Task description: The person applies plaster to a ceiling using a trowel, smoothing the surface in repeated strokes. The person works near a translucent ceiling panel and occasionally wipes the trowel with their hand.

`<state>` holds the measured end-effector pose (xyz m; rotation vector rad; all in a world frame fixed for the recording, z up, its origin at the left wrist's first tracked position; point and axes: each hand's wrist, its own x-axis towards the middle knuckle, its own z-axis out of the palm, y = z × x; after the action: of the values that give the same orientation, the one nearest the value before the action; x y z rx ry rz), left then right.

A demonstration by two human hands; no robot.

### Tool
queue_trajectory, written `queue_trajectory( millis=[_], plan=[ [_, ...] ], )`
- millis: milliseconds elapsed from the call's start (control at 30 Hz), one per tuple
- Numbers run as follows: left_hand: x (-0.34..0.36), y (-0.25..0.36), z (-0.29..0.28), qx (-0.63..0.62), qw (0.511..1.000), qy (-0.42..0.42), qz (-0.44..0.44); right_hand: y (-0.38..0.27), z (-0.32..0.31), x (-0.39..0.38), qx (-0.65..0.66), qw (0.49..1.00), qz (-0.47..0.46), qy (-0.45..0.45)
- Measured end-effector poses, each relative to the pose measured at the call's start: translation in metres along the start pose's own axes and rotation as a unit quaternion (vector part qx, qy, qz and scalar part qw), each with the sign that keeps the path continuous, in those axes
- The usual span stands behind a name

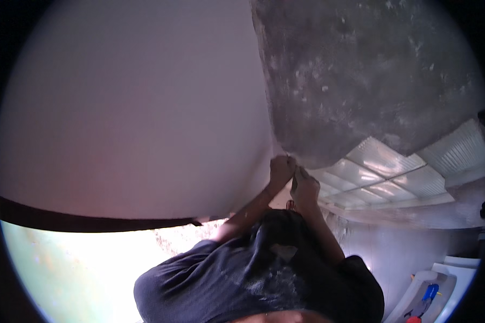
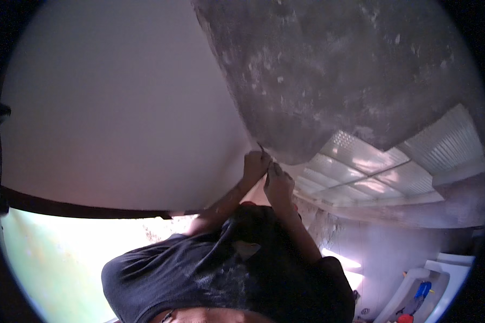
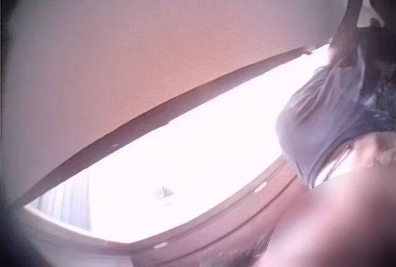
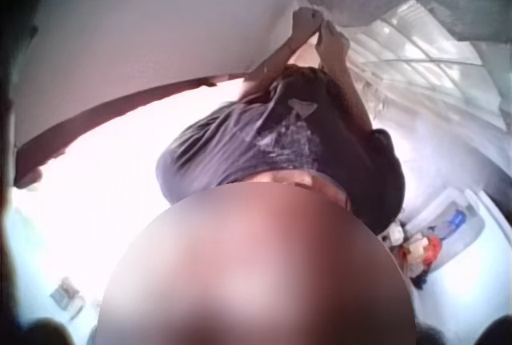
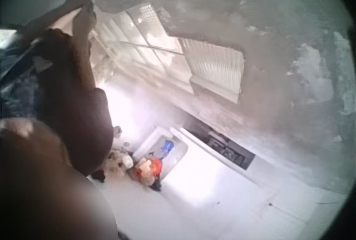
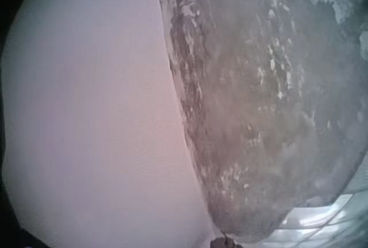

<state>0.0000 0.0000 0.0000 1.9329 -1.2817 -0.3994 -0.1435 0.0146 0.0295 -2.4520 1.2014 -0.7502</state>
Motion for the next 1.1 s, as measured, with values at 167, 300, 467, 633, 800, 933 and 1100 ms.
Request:
queue_trajectory(
  millis=[167,300,467,633,800,933,1100],
  plan=[
    [-0.007,0.006,-0.003,-0.023,0.994,0.074,0.072,-0.008,-0.014,-0.001,0.027,0.998,-0.035,0.044],
    [0.015,0.004,-0.005,-0.017,0.999,0.022,0.021,-0.012,-0.005,-0.001,-0.008,1.000,-0.011,0.020],
    [-0.002,-0.003,0.006,-0.020,0.998,0.058,0.035,-0.007,-0.007,-0.009,0.023,0.997,-0.028,0.066],
    [0.021,-0.013,0.008,0.031,0.999,0.027,0.026,0.000,0.003,0.017,-0.005,0.998,-0.033,0.047],
    [0.017,-0.026,0.027,0.082,0.987,0.080,0.111,-0.007,-0.010,0.002,0.043,0.992,-0.056,0.108],
    [0.016,-0.028,0.019,0.088,0.994,0.061,0.005,-0.009,0.003,0.017,-0.007,1.000,-0.015,-0.010],
    [-0.001,-0.026,0.019,-0.053,0.996,0.061,0.040,-0.002,0.011,0.000,0.032,0.997,-0.034,0.065]
  ],
)
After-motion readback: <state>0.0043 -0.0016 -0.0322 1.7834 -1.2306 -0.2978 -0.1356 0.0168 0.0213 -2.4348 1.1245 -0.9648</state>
